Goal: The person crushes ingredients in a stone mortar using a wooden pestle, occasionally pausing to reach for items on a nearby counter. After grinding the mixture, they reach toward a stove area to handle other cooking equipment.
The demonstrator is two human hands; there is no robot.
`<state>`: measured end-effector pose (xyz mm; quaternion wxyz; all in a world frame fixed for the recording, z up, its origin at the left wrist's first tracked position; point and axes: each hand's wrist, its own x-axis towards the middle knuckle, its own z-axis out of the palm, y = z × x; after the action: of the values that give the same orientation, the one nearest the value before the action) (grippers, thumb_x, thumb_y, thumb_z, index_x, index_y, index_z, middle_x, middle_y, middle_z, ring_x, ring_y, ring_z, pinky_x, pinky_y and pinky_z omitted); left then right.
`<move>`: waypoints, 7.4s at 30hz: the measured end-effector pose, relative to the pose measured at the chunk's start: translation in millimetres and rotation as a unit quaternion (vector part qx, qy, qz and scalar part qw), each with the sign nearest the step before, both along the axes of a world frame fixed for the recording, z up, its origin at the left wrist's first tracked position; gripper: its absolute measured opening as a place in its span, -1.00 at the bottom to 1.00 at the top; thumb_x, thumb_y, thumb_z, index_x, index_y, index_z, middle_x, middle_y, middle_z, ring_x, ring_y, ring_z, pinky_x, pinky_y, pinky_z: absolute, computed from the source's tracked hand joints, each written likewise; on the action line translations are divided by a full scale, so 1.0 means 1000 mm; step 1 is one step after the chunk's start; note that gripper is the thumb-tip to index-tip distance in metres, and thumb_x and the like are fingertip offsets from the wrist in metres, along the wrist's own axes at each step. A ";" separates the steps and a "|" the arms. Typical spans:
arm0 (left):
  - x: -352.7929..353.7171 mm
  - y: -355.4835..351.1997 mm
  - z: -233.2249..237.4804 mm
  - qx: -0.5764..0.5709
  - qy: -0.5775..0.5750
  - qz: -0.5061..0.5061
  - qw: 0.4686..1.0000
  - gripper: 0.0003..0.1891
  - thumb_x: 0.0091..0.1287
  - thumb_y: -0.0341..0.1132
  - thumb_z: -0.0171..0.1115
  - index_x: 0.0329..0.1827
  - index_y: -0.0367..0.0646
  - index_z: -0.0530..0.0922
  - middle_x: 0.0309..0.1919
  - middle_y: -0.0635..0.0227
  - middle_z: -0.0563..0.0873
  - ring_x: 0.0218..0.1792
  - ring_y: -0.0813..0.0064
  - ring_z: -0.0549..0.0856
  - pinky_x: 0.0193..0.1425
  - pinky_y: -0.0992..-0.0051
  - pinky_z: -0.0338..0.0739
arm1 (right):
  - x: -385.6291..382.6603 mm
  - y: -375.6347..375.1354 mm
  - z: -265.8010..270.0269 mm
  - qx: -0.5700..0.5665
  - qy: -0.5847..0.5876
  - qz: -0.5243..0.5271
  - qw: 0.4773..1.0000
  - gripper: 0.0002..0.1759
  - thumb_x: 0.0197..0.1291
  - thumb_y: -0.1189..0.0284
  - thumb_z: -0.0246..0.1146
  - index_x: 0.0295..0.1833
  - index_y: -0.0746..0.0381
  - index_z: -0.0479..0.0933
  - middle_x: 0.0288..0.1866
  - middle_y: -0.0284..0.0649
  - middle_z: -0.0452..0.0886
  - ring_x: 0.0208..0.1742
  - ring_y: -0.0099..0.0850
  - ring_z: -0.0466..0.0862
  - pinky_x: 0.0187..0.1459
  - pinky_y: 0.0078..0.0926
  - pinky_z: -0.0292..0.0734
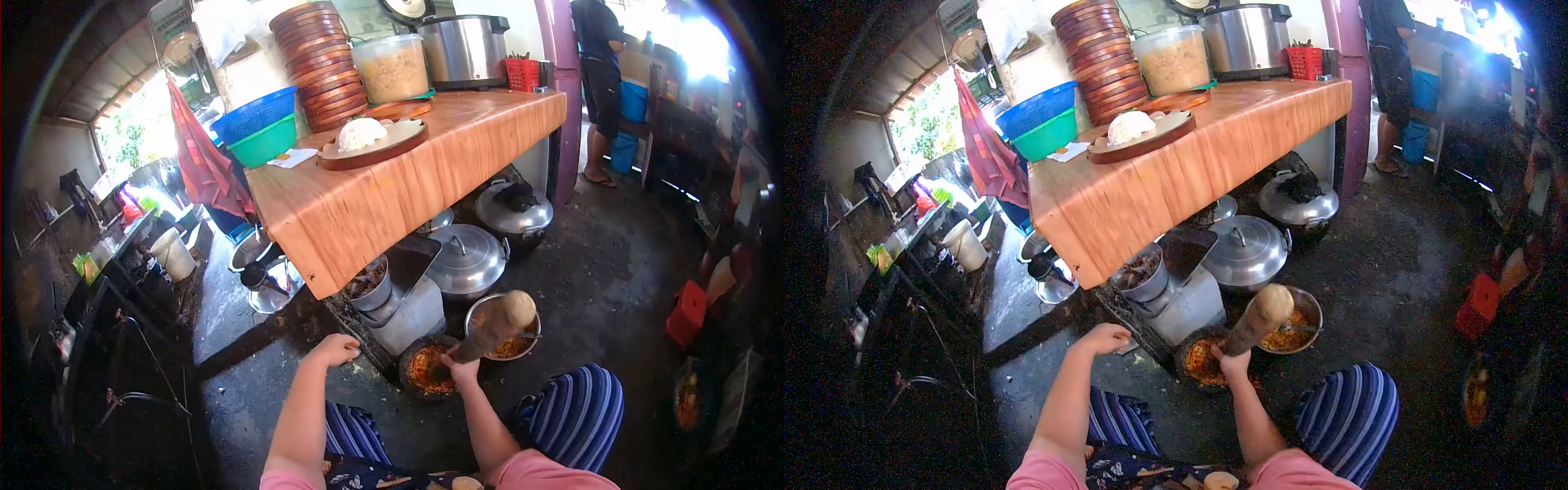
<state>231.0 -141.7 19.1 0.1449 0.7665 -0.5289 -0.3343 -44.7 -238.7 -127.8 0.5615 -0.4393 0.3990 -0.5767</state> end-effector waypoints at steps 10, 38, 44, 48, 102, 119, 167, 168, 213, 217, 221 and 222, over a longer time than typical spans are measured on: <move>-0.013 -0.016 -0.001 -0.005 -0.006 -0.049 0.999 -0.76 0.11 -0.42 0.23 -0.15 -0.30 0.57 -0.38 0.23 0.70 -0.38 0.50 0.67 -0.27 0.47 0.52 | -0.007 -0.022 0.040 -0.068 0.062 0.013 0.996 -0.81 -0.20 0.59 0.39 -0.48 0.26 0.48 -0.49 -0.34 0.52 -0.43 -0.49 0.50 -0.33 -0.46 0.40; 0.000 0.011 0.006 -0.079 -0.008 -0.044 0.996 -0.87 -0.06 -0.53 0.22 -0.42 -0.26 0.50 -0.53 0.27 0.62 -0.50 0.47 0.67 -0.47 0.45 0.48 | 0.016 0.002 0.049 -0.107 0.103 -0.002 0.989 -0.80 -0.26 0.60 0.39 -0.54 0.28 0.46 -0.58 -0.32 0.52 -0.52 -0.45 0.53 -0.39 -0.46 0.42; 0.000 0.017 0.002 -0.055 0.008 -0.035 0.998 -0.90 0.03 -0.51 0.23 -0.44 -0.25 0.46 -0.54 0.31 0.59 -0.47 0.49 0.68 -0.46 0.47 0.47 | 0.014 0.018 0.024 -0.054 0.102 0.043 0.992 -0.80 -0.24 0.62 0.38 -0.50 0.26 0.46 -0.53 -0.33 0.54 -0.43 -0.47 0.55 -0.33 -0.43 0.43; 0.007 0.014 0.002 -0.047 0.021 -0.035 0.998 -0.91 0.06 -0.51 0.21 -0.44 -0.26 0.46 -0.55 0.32 0.60 -0.50 0.50 0.67 -0.46 0.47 0.46 | 0.016 0.012 0.101 -0.098 0.072 0.063 0.991 -0.78 -0.21 0.64 0.39 -0.47 0.26 0.45 -0.50 -0.34 0.51 -0.40 -0.48 0.52 -0.29 -0.48 0.42; 0.029 0.024 -0.003 0.007 0.027 -0.106 0.994 -0.80 0.13 -0.31 0.19 -0.26 -0.25 0.53 -0.42 0.27 0.65 -0.40 0.49 0.65 -0.28 0.47 0.51 | 0.033 0.008 0.085 -0.169 0.042 0.021 0.984 -0.80 -0.12 0.61 0.36 -0.36 0.27 0.48 -0.35 -0.26 0.54 -0.31 -0.44 0.50 -0.15 -0.46 0.39; 0.028 0.028 0.002 0.085 0.009 -0.111 0.990 -0.65 0.20 -0.24 0.19 -0.04 -0.30 0.48 -0.25 0.23 0.65 -0.37 0.51 0.62 -0.22 0.45 0.51 | 0.012 0.001 0.123 -0.122 -0.030 0.045 0.991 -0.81 -0.13 0.56 0.31 -0.35 0.28 0.45 -0.42 -0.21 0.54 -0.35 -0.40 0.52 -0.13 -0.39 0.42; -0.155 0.162 0.128 -0.539 0.563 -0.333 0.530 -0.83 0.18 -0.31 0.18 -0.53 -0.17 0.54 -0.68 0.39 0.45 -0.65 0.59 0.43 -0.55 0.68 0.20 | 0.032 -0.009 -0.016 0.003 0.042 0.077 0.996 -0.36 -0.34 0.78 0.36 -0.02 0.23 0.35 -0.25 -0.30 0.49 -0.22 -0.41 0.52 -0.11 -0.41 0.49; -0.151 0.160 0.127 -0.562 0.544 -0.385 0.490 -0.82 0.19 -0.31 0.18 -0.53 -0.18 0.54 -0.68 0.39 0.45 -0.66 0.58 0.43 -0.56 0.69 0.20 | 0.032 0.011 -0.003 0.000 -0.012 0.047 0.999 -0.49 -0.33 0.75 0.36 -0.15 0.23 0.41 -0.27 -0.31 0.50 -0.24 -0.44 0.50 -0.10 -0.46 0.43; -0.164 0.194 0.141 -0.329 -0.020 -0.380 0.864 -0.95 0.00 -0.34 0.21 -0.57 0.07 0.57 -0.49 0.53 0.57 -0.54 0.64 0.45 -0.50 0.64 0.29 | 0.042 0.021 0.037 -0.062 0.048 0.003 0.997 -0.65 -0.25 0.60 0.43 -0.26 0.23 0.50 -0.28 -0.32 0.50 -0.22 -0.43 0.47 -0.03 -0.42 0.37; -0.150 0.191 0.110 -0.249 -0.015 -0.392 0.885 -0.97 0.00 -0.34 0.21 -0.55 0.07 0.57 -0.49 0.53 0.57 -0.53 0.64 0.46 -0.49 0.64 0.30 | 0.037 0.020 0.112 -0.163 0.105 0.044 0.980 -0.82 -0.11 0.52 0.38 -0.40 0.29 0.49 -0.48 -0.28 0.51 -0.40 -0.45 0.46 -0.13 -0.44 0.35; -0.129 0.187 0.092 -0.204 -0.003 -0.386 0.900 -0.98 0.00 -0.33 0.20 -0.52 0.06 0.56 -0.49 0.52 0.56 -0.52 0.63 0.46 -0.48 0.63 0.30 | 0.035 -0.008 0.072 -0.145 0.119 0.061 0.980 -0.80 -0.20 0.62 0.38 -0.40 0.29 0.51 -0.42 -0.33 0.54 -0.31 -0.48 0.51 -0.14 -0.47 0.45; -0.132 0.183 0.092 -0.199 -0.002 -0.392 0.898 -0.98 0.01 -0.33 0.20 -0.52 0.06 0.56 -0.48 0.52 0.56 -0.52 0.63 0.47 -0.48 0.62 0.30 | 0.033 -0.024 0.029 -0.144 0.118 0.086 0.979 -0.71 -0.23 0.64 0.39 -0.30 0.29 0.52 -0.29 -0.31 0.54 -0.21 -0.45 0.50 -0.11 -0.47 0.44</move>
<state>99.5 40.8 111.4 0.1507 0.4531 -0.8421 -0.2508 -11.4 -262.6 -98.3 0.4890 -0.6134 0.3356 -0.5216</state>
